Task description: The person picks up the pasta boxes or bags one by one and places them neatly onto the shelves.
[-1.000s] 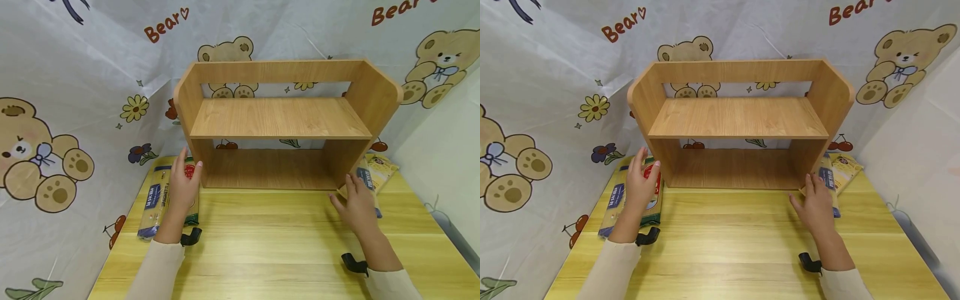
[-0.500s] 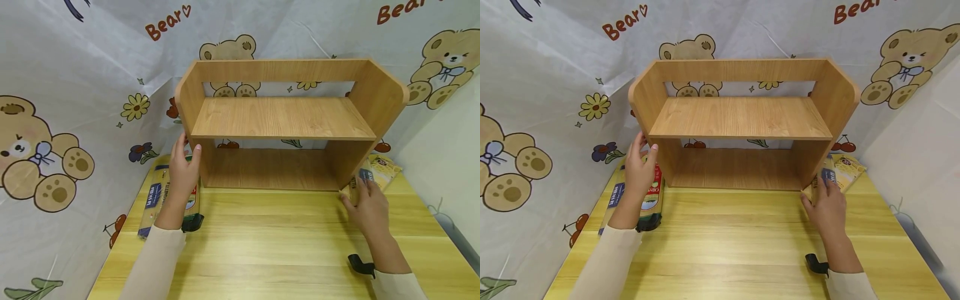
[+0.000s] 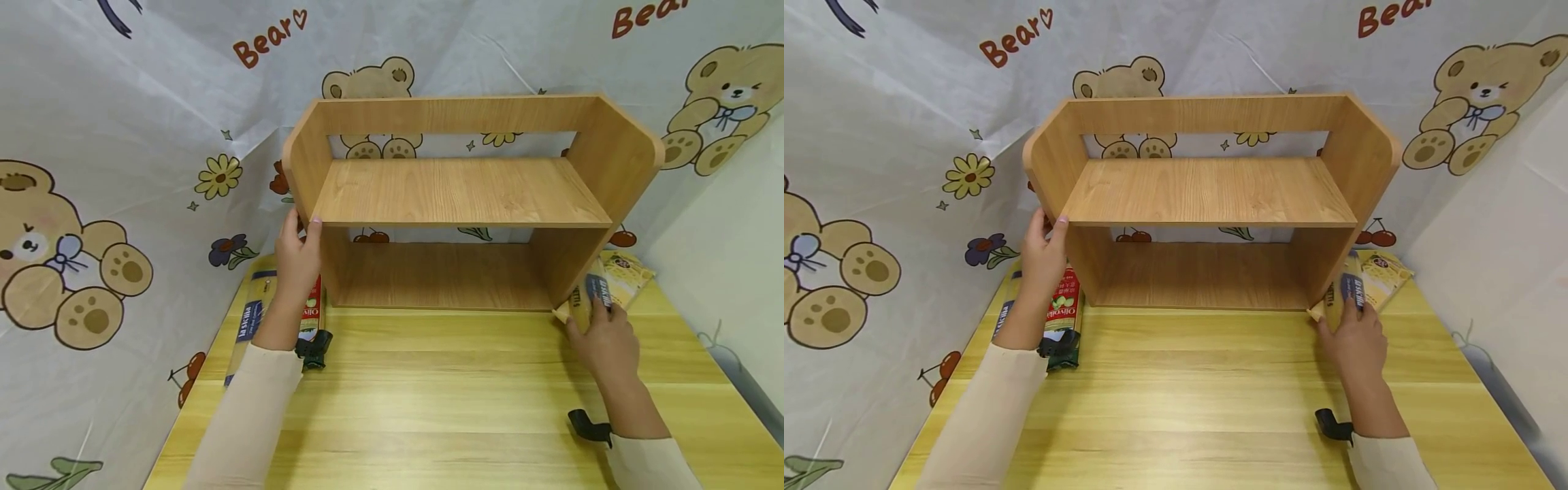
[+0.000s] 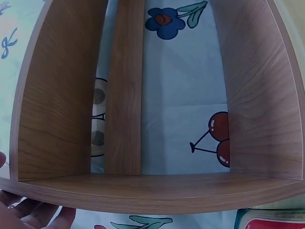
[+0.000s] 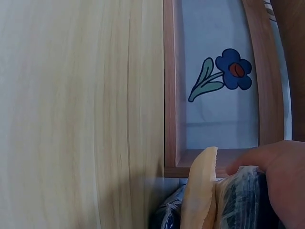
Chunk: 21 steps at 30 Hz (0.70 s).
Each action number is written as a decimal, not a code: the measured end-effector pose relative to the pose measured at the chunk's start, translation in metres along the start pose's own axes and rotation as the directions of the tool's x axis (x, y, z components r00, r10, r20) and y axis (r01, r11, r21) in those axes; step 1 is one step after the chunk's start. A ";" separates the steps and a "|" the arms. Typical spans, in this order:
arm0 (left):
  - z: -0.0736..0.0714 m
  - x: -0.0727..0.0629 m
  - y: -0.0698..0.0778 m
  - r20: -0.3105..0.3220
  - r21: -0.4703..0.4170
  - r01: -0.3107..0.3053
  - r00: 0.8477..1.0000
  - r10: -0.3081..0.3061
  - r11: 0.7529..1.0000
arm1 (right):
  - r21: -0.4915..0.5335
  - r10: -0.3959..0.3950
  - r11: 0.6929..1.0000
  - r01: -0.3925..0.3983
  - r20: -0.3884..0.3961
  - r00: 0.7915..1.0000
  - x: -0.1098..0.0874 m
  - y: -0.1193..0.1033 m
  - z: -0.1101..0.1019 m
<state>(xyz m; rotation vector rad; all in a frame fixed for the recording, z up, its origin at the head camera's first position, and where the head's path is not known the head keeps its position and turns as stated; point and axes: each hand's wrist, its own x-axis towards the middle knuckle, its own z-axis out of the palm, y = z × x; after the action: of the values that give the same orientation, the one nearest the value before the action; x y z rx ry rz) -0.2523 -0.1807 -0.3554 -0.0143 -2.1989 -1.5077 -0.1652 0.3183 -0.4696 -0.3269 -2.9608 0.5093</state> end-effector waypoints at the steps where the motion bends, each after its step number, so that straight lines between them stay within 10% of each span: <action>1: 0.000 0.001 0.000 -0.003 0.006 0.005 1.000 -0.005 1.000 | 0.003 0.013 1.000 -0.013 0.015 1.000 0.000 0.000 0.000; 21: 0.004 0.020 -0.004 0.044 0.039 0.166 0.985 -0.167 0.985 | 0.010 0.092 0.996 -0.094 0.120 0.989 0.006 0.002 0.003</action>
<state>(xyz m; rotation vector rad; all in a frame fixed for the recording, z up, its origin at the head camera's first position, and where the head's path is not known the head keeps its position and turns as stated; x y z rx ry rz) -0.2724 -0.1837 -0.3520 0.1504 -2.3134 -1.5711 -0.1715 0.3206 -0.4729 -0.4500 -3.0664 0.5817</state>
